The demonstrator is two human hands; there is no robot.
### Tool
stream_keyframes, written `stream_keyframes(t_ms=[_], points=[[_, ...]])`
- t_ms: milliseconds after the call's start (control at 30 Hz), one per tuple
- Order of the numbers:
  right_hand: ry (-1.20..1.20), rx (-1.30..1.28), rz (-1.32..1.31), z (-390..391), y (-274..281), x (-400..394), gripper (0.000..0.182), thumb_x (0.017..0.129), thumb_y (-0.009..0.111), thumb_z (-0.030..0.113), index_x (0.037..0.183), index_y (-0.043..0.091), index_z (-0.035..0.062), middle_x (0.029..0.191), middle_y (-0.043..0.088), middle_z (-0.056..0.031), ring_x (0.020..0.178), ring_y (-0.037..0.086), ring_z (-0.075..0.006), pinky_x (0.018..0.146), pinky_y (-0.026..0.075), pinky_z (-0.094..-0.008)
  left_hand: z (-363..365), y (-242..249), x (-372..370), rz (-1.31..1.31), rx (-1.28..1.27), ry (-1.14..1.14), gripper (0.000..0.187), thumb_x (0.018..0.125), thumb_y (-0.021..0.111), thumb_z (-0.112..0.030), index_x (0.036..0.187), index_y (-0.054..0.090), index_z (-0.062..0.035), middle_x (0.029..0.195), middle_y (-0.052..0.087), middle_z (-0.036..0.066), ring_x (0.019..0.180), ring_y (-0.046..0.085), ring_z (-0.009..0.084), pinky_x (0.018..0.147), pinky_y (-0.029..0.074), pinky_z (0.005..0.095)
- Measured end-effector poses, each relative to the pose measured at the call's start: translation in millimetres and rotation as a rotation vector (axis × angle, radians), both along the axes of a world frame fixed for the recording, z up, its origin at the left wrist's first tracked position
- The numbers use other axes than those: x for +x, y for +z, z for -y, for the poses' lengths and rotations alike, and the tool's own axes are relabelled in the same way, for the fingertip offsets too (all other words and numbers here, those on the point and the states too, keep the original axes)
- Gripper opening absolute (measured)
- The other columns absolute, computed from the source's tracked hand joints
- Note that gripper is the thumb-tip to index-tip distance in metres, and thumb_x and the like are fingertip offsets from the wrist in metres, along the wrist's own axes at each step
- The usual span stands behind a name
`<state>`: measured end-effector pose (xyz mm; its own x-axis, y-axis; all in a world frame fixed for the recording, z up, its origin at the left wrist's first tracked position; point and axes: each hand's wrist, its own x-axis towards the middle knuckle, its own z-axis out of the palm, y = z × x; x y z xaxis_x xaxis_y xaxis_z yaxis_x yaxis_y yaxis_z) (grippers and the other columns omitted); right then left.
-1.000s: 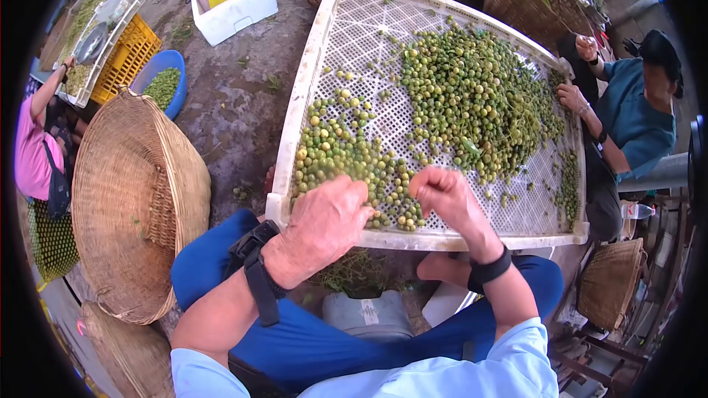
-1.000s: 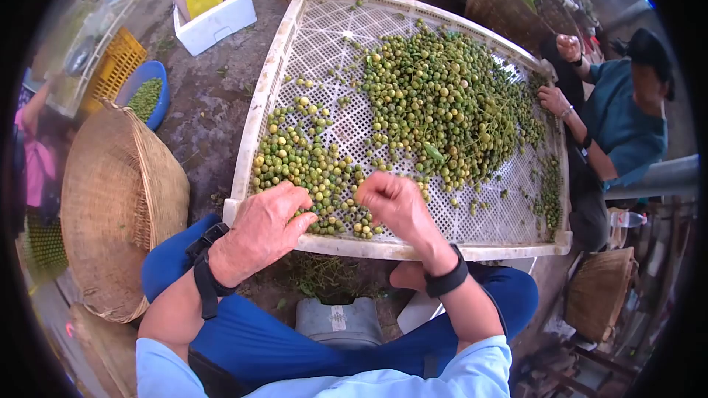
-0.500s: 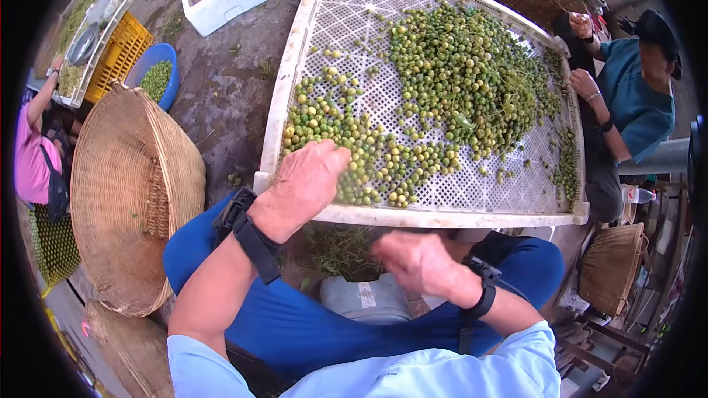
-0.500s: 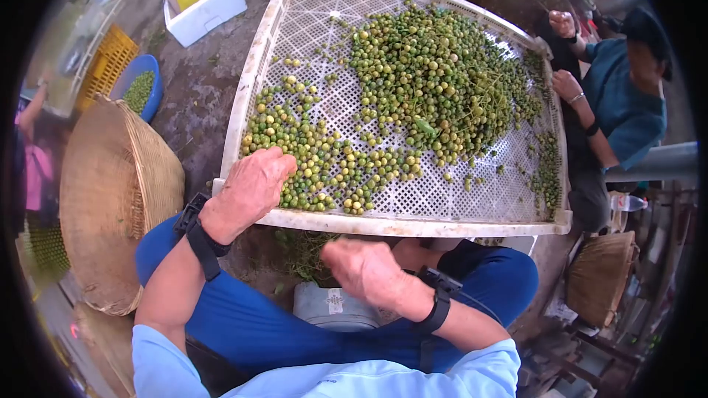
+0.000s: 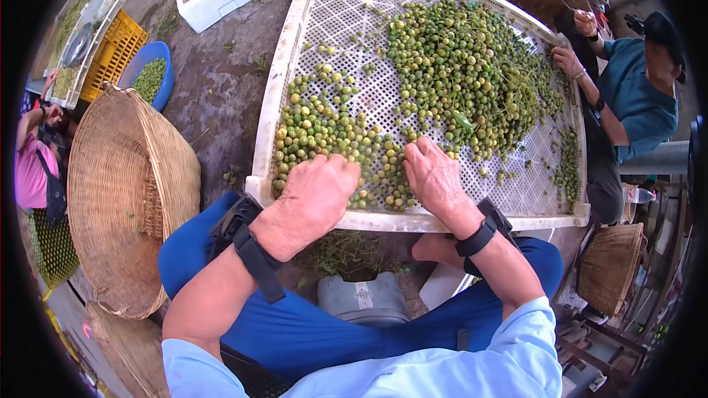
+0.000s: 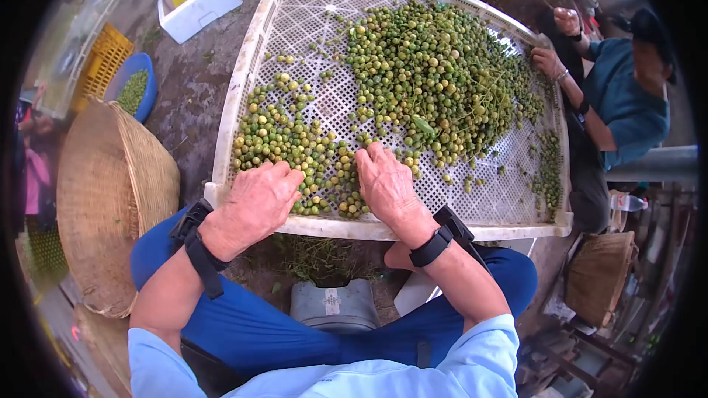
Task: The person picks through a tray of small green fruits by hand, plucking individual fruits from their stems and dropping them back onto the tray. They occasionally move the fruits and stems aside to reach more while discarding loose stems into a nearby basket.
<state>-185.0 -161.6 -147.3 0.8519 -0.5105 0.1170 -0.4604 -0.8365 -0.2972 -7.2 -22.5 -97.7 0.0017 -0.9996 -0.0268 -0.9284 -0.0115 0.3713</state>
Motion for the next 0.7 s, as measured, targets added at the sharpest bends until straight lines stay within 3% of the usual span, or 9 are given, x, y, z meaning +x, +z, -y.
stream_keyframes(t_ms=[167, 233, 267, 300, 400, 433, 500, 567, 700], points=[[-0.042, 0.051, 0.059, 6.3, 0.2, 2.9, 0.008, 0.079, 0.059, 0.006, 0.081, 0.052, 0.0029, 0.078, 0.053, -0.013, 0.071, 0.057, -0.032, 0.062, 0.048, -0.0406, 3.8, 4.3, -6.1, 0.01, -0.036, 0.015, 0.014, 0.078, 0.063, -0.013, 0.086, 0.056, -0.0041, 0.078, 0.054, 0.011, 0.077, 0.059, 0.0284, 0.066, 0.049, 0.0392], [-0.092, 0.249, 0.121, 14.7, 3.8, 0.5, 0.004, 0.078, 0.056, 0.005, 0.078, 0.053, 0.0024, 0.076, 0.055, -0.0149, 0.072, 0.057, -0.0346, 0.064, 0.048, -0.0418, 6.8, 5.9, -7.7, -0.043, -0.072, 0.02, 0.013, 0.079, 0.062, -0.013, 0.086, 0.056, -0.0036, 0.078, 0.054, 0.011, 0.077, 0.059, 0.029, 0.065, 0.049, 0.0401], [-0.094, 0.225, 0.219, 17.6, 1.9, -1.2, 0.006, 0.079, 0.055, 0.006, 0.075, 0.055, 0.0012, 0.069, 0.058, -0.0112, 0.061, 0.059, -0.0277, 0.056, 0.048, -0.0365, 8.3, 6.7, -8.8, -0.043, -0.076, 0.02, 0.013, 0.079, 0.062, -0.013, 0.086, 0.056, -0.0036, 0.078, 0.054, 0.011, 0.077, 0.059, 0.029, 0.065, 0.049, 0.0401], [-0.094, 0.222, 0.22, 16.5, 9.2, -2.5, 0.006, 0.079, 0.055, 0.006, 0.075, 0.055, 0.0012, 0.069, 0.058, -0.0112, 0.061, 0.059, -0.0277, 0.056, 0.048, -0.0365, 9.8, 7.2, -9.2, -0.079, -0.063, 0.031, 0.012, 0.079, 0.062, -0.012, 0.085, 0.056, -0.0034, 0.078, 0.054, 0.011, 0.077, 0.059, 0.0299, 0.066, 0.049, 0.0409], [-0.348, 1.099, 0.335, 14.3, 34.7, -11.7, 0.009, 0.082, 0.057, 0.009, 0.078, 0.06, 0.0006, 0.065, 0.057, -0.0017, 0.048, 0.055, -0.0086, 0.045, 0.044, -0.0234, 11.8, 10.4, -12.0, -0.172, -0.028, 0.043, 0.011, 0.08, 0.061, -0.012, 0.084, 0.056, -0.003, 0.079, 0.055, 0.013, 0.078, 0.059, 0.032, 0.066, 0.049, 0.0427], [-0.351, 1.094, 0.335, 13.3, 38.4, -14.6, 0.009, 0.082, 0.057, 0.009, 0.078, 0.06, 0.0006, 0.065, 0.057, -0.0017, 0.048, 0.055, -0.0086, 0.045, 0.044, -0.0234, 12.7, 11.4, -14.1, -0.229, -0.005, 0.043, 0.01, 0.08, 0.06, -0.011, 0.084, 0.055, -0.0027, 0.079, 0.055, 0.013, 0.079, 0.059, 0.0331, 0.066, 0.049, 0.0437], [-0.384, 1.489, 0.538, 7.4, 44.8, -19.3, 0.007, 0.081, 0.057, 0.007, 0.077, 0.059, 0.0017, 0.065, 0.057, -0.0017, 0.049, 0.054, -0.0088, 0.046, 0.045, -0.0224, 14.3, 13.4, -16.4, -0.252, -0.001, 0.04, 0.009, 0.079, 0.059, -0.01, 0.084, 0.056, -0.003, 0.078, 0.055, 0.014, 0.078, 0.059, 0.0341, 0.066, 0.048, 0.0442], [-0.4, 1.563, 0.558, -9.2, 58.9, -22.8, 0.004, 0.08, 0.056, 0.005, 0.078, 0.059, 0.0027, 0.065, 0.057, -0.0012, 0.048, 0.053, -0.0076, 0.046, 0.045, -0.0212, 13.2, 13.5, -13.7, -0.268, 0.015, 0.044, 0.008, 0.079, 0.059, -0.009, 0.084, 0.056, -0.0033, 0.078, 0.056, 0.014, 0.077, 0.059, 0.035, 0.067, 0.048, 0.0446], [-0.277, 1.879, 0.338, -52.7, 69.2, -35.5, 0.005, 0.082, 0.061, 0.005, 0.08, 0.058, 0.0015, 0.067, 0.056, -0.0028, 0.049, 0.052, -0.0084, 0.045, 0.045, -0.0232, 16.9, 2.5, 6.3, -0.168, -0.003, 0.121, 0.009, 0.076, 0.06, -0.007, 0.084, 0.057, -0.0034, 0.073, 0.058, 0.015, 0.072, 0.06, 0.0363, 0.064, 0.048, 0.0439]])
